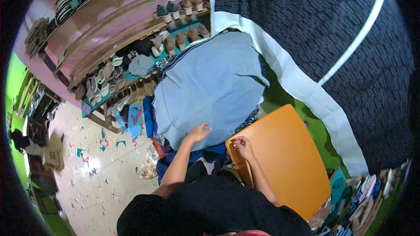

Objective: Folding and organizing various fabric materials on a table and placing them on a shelf.

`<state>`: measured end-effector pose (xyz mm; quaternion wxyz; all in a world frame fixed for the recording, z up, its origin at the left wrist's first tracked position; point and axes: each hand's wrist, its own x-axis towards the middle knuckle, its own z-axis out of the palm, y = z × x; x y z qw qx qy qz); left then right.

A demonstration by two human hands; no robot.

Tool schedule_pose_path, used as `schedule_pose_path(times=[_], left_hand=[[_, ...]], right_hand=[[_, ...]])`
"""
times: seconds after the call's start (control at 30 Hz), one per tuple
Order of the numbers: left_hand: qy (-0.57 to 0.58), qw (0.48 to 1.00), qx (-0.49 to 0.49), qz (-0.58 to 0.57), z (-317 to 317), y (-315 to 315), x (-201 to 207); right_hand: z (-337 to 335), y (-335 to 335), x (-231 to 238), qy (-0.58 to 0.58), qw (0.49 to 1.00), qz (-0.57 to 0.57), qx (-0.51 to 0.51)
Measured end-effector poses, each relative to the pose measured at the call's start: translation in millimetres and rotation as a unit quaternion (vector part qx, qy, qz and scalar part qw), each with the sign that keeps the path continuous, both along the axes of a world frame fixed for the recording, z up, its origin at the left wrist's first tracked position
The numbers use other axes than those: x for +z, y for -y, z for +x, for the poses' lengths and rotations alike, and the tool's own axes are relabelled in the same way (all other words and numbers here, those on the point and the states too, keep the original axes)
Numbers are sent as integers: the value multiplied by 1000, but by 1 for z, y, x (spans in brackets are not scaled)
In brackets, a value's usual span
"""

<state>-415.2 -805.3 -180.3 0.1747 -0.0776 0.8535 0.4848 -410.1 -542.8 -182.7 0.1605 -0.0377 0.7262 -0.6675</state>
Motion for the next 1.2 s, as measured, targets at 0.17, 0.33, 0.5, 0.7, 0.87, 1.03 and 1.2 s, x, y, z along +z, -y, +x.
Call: schedule_pose_path(times=[0.17,0.33,0.5,0.7,0.87,1.03,1.2], left_hand=[[27,992,43,119,-3,7,-15],[14,986,168,8,-19,45,-24],[-176,941,289,-7,-82,108,-25],[-164,951,263,17,-184,188,-24],[-287,928,235,-42,-244,259,-46],[-215,941,259,-40,-290,304,-78],[-65,954,135,-259,-288,318,-99]], right_hand=[[-44,23,13,-33,999,13,28],[-69,69,20,-98,994,53,5],[-76,112,26,-27,995,82,54],[-100,149,-7,21,997,1,80],[-136,191,32,15,998,29,57],[-158,216,27,21,999,22,35],[-163,222,14,7,995,75,69]])
